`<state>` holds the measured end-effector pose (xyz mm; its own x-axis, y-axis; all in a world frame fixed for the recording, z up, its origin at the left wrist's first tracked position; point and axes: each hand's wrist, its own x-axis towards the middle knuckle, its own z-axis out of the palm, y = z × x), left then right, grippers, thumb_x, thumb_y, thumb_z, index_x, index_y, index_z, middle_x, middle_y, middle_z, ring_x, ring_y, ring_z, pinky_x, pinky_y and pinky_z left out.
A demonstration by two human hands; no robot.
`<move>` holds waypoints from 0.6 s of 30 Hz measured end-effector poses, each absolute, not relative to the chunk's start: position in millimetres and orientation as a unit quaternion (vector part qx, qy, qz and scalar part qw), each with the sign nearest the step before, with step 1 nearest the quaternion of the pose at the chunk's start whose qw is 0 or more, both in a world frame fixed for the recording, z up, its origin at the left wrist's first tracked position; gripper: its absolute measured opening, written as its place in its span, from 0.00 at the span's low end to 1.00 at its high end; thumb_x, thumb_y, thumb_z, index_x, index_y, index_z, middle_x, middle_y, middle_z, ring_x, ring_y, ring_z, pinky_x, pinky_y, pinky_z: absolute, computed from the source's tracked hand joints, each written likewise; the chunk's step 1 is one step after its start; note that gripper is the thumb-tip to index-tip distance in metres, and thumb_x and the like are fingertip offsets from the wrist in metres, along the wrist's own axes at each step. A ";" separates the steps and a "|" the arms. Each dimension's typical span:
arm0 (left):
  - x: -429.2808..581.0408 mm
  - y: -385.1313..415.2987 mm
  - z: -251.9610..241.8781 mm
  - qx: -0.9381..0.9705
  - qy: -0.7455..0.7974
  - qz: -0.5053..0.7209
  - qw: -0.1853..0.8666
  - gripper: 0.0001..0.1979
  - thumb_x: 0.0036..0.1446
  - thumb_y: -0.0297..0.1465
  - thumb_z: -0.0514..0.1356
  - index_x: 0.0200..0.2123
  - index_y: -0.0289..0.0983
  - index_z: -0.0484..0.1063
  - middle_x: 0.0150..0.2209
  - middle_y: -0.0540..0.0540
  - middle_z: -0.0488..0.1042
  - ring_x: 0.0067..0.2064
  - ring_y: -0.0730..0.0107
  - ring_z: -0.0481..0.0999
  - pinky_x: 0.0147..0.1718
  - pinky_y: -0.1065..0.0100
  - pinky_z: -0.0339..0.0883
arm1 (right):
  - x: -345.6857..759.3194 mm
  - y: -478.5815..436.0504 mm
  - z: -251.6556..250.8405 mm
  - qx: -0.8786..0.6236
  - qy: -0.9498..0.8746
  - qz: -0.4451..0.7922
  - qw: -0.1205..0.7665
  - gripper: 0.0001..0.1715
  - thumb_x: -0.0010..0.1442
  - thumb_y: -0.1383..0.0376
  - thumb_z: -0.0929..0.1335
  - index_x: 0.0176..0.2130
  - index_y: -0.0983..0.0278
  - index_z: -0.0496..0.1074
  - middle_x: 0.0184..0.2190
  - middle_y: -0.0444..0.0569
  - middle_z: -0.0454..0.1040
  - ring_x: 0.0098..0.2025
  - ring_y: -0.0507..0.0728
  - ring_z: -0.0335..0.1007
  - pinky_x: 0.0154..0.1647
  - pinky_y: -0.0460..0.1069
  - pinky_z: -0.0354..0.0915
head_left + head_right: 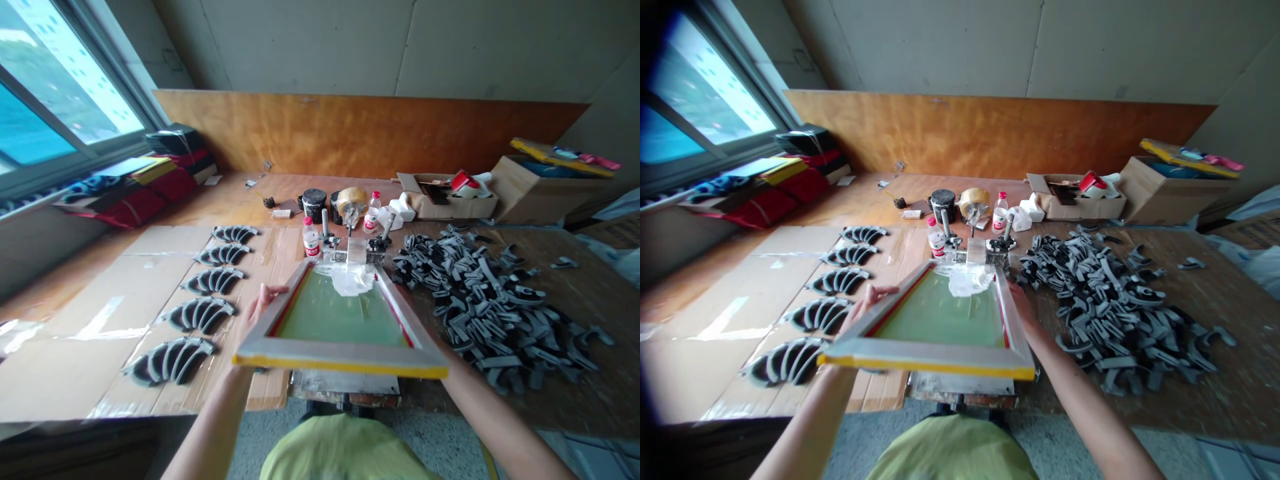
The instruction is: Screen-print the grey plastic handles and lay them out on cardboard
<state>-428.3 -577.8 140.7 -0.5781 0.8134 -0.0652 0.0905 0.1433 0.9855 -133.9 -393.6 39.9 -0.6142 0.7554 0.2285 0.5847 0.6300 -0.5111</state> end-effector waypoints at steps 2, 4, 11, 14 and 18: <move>-425.1 -597.8 114.3 0.317 0.706 0.512 0.372 0.32 0.51 0.58 0.57 0.43 0.36 0.78 0.36 0.45 0.80 0.38 0.58 0.78 0.34 0.65 0.71 | -122.1 -375.7 54.2 -0.441 -0.849 0.153 0.247 0.18 0.65 0.67 0.61 0.45 0.70 0.77 0.42 0.55 0.79 0.45 0.58 0.75 0.49 0.52 0.70; -422.0 -610.5 82.5 0.304 0.707 0.481 0.421 0.36 0.49 0.57 0.60 0.53 0.38 0.73 0.36 0.46 0.80 0.37 0.59 0.78 0.33 0.66 0.71 | -128.1 -362.7 68.4 -0.454 -0.841 0.106 0.276 0.20 0.62 0.67 0.65 0.54 0.67 0.73 0.52 0.58 0.75 0.53 0.60 0.71 0.56 0.56 0.66; -417.6 -614.2 8.1 0.304 0.724 0.446 0.430 0.40 0.54 0.53 0.58 0.65 0.38 0.60 0.30 0.51 0.75 0.29 0.67 0.74 0.28 0.68 0.66 | -210.0 -351.9 91.3 -0.371 -0.921 0.063 0.100 0.21 0.55 0.69 0.72 0.50 0.64 0.73 0.44 0.54 0.76 0.47 0.60 0.71 0.48 0.52 0.67; -418.6 -613.9 4.8 0.300 0.726 0.442 0.433 0.38 0.54 0.53 0.58 0.62 0.38 0.64 0.31 0.50 0.75 0.31 0.67 0.73 0.29 0.68 0.65 | -217.4 -362.1 82.3 -0.388 -0.918 0.071 0.036 0.07 0.56 0.70 0.70 0.38 0.64 0.75 0.35 0.52 0.77 0.39 0.59 0.72 0.40 0.49 0.65; -419.0 -615.3 4.8 0.288 0.727 0.442 0.439 0.37 0.54 0.53 0.58 0.61 0.38 0.65 0.31 0.50 0.75 0.30 0.67 0.73 0.28 0.69 0.64 | -198.6 -394.3 69.1 -0.297 -0.951 0.059 0.053 0.11 0.57 0.76 0.65 0.34 0.64 0.74 0.34 0.51 0.76 0.40 0.58 0.70 0.39 0.49 0.63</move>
